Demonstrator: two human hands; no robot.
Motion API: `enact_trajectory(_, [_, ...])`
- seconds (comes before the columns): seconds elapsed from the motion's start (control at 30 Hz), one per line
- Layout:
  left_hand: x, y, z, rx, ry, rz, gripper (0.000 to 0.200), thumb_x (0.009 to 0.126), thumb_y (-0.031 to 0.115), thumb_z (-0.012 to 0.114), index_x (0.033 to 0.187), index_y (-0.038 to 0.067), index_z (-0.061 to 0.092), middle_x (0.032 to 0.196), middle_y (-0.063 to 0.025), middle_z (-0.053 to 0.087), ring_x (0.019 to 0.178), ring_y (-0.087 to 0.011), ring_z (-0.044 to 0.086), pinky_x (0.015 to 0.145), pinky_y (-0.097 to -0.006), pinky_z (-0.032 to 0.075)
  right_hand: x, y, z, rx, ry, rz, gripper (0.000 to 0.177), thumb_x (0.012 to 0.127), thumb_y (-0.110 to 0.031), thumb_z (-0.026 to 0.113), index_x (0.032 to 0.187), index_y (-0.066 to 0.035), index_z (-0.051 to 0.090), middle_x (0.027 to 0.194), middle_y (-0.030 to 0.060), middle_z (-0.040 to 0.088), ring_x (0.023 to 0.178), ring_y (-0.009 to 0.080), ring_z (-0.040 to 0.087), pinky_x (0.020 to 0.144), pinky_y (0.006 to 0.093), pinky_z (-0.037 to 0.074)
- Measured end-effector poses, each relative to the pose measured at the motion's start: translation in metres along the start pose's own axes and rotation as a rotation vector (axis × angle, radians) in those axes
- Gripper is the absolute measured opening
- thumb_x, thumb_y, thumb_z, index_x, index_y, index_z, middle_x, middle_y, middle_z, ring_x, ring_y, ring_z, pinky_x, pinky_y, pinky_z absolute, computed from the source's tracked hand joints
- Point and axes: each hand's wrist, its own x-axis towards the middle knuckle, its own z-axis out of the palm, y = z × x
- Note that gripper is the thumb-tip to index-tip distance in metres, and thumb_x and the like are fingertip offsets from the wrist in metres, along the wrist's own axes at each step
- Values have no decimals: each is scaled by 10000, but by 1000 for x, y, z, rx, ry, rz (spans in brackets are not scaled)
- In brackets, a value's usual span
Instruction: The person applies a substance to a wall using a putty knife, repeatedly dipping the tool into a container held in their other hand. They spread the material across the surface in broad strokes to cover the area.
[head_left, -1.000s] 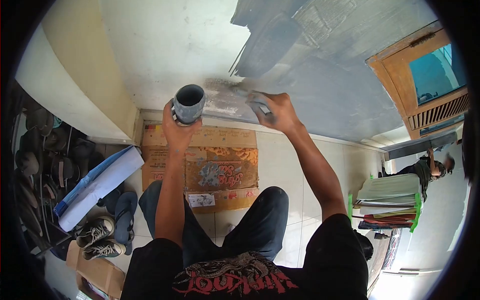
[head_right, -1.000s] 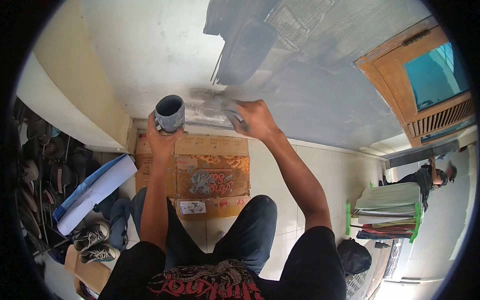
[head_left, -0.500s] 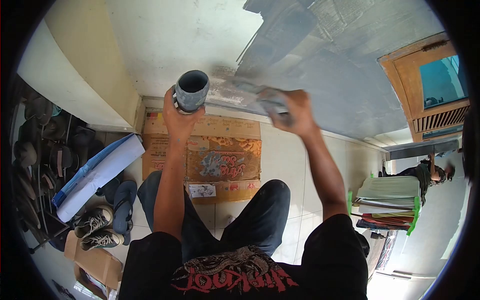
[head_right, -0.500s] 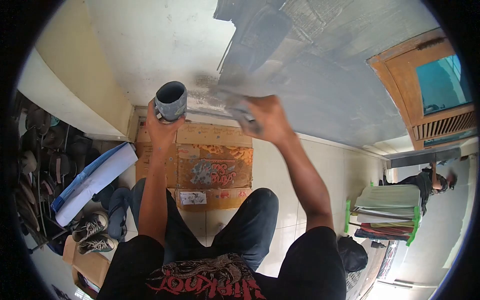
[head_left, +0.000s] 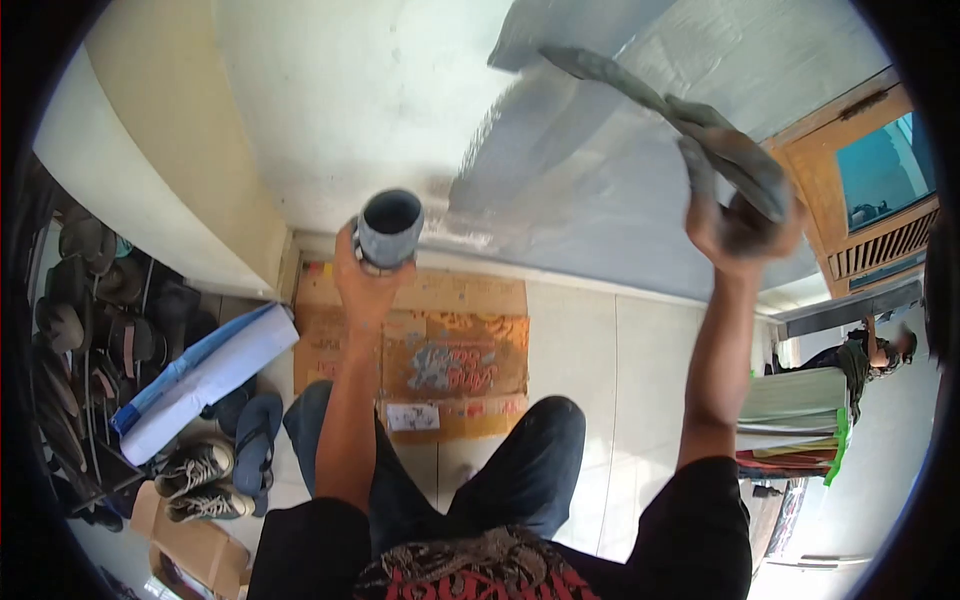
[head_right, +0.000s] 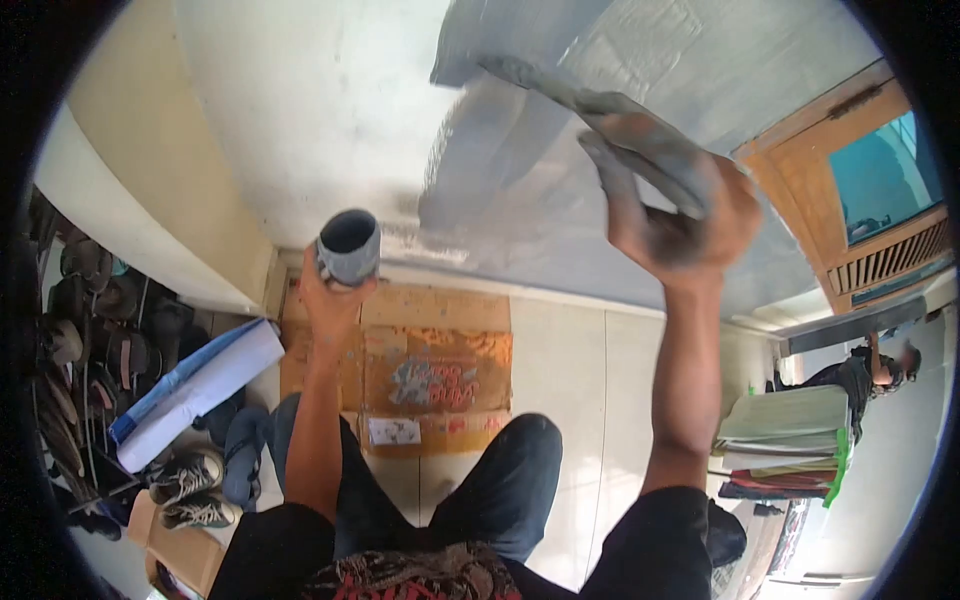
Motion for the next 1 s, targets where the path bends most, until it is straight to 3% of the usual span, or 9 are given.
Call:
enact_trajectory(0.13, [-2, 4, -3, 40, -43, -91, 776, 628, 63, 888, 1312, -25, 532, 1190, -184, 652, 1071, -284, 683, 899, -393, 593, 8, -24, -16, 213, -106, 70, 316, 793, -10, 794, 1079, -27, 660, 880, 100, 790, 718, 181, 773, 554, 248, 571])
enact_trajectory(0.27, [3, 9, -3, 7, -4, -118, 753, 638, 50, 872, 1305, -32, 533, 1185, -186, 650, 1066, -265, 683, 876, -382, 596, -49, -63, 47, 433, -366, 301, 355, 766, -48, 763, 1109, -108, 693, 991, 83, 778, 633, 188, 725, 532, 290, 555])
enact_trajectory(0.3, [1, 10, -4, -22, 5, -124, 746, 640, 48, 869, 1301, -36, 532, 1176, -187, 652, 1064, -260, 683, 863, -379, 600, -61, -71, 60, 408, -524, 346, 269, 781, -10, 757, 1039, -66, 706, 969, 88, 784, 714, 201, 755, 621, 289, 576])
enact_trajectory(0.4, [0, 12, -4, 30, 7, -104, 749, 640, 51, 871, 1299, -43, 528, 1171, -190, 650, 1066, -256, 680, 849, -382, 613, -93, -60, 95, 290, -592, 256, 323, 770, -17, 775, 1075, -89, 699, 963, 85, 785, 747, 195, 766, 619, 287, 586])
enact_trajectory(0.5, [-1, 15, -2, -19, 3, -114, 748, 638, 55, 875, 1295, -43, 530, 1168, -189, 650, 1064, -265, 681, 851, -388, 613, -73, -20, 85, 278, -434, 263, 372, 763, -14, 778, 1117, -79, 682, 975, 90, 785, 758, 202, 769, 624, 275, 594])
enact_trajectory(0.73, [2, 1, 1, -10, -24, -89, 751, 644, 68, 880, 1301, -36, 532, 1178, -187, 646, 1076, -282, 678, 855, -401, 605, 76, 17, 5, -26, 10, -251, 239, 805, 28, 819, 1029, 33, 736, 990, 141, 778, 869, 213, 766, 703, 256, 619])
enact_trajectory(0.9, [5, 0, -2, 9, -2, -110, 755, 651, 66, 870, 1314, -35, 522, 1189, -187, 637, 1106, -279, 665, 873, -405, 603, 51, -15, 22, 521, 64, -88, 306, 830, 77, 762, 1123, 28, 689, 967, 139, 755, 805, 170, 727, 662, 219, 558])
enact_trajectory(0.97, [8, -1, -5, 14, 31, -118, 755, 652, 62, 868, 1315, -36, 521, 1190, -189, 636, 1100, -278, 668, 867, -401, 605, 3, -46, 28, 196, -148, 17, 361, 769, -19, 808, 1095, -41, 653, 926, 127, 760, 704, 188, 706, 599, 282, 510])
enact_trajectory(1.0, [9, 1, -9, 12, 60, -116, 754, 653, 58, 866, 1315, -36, 519, 1191, -191, 635, 1094, -277, 670, 861, -396, 607, -1, -65, 44, 282, -319, 86, 389, 717, -74, 839, 1062, -66, 662, 901, 99, 762, 645, 200, 695, 586, 323, 501])
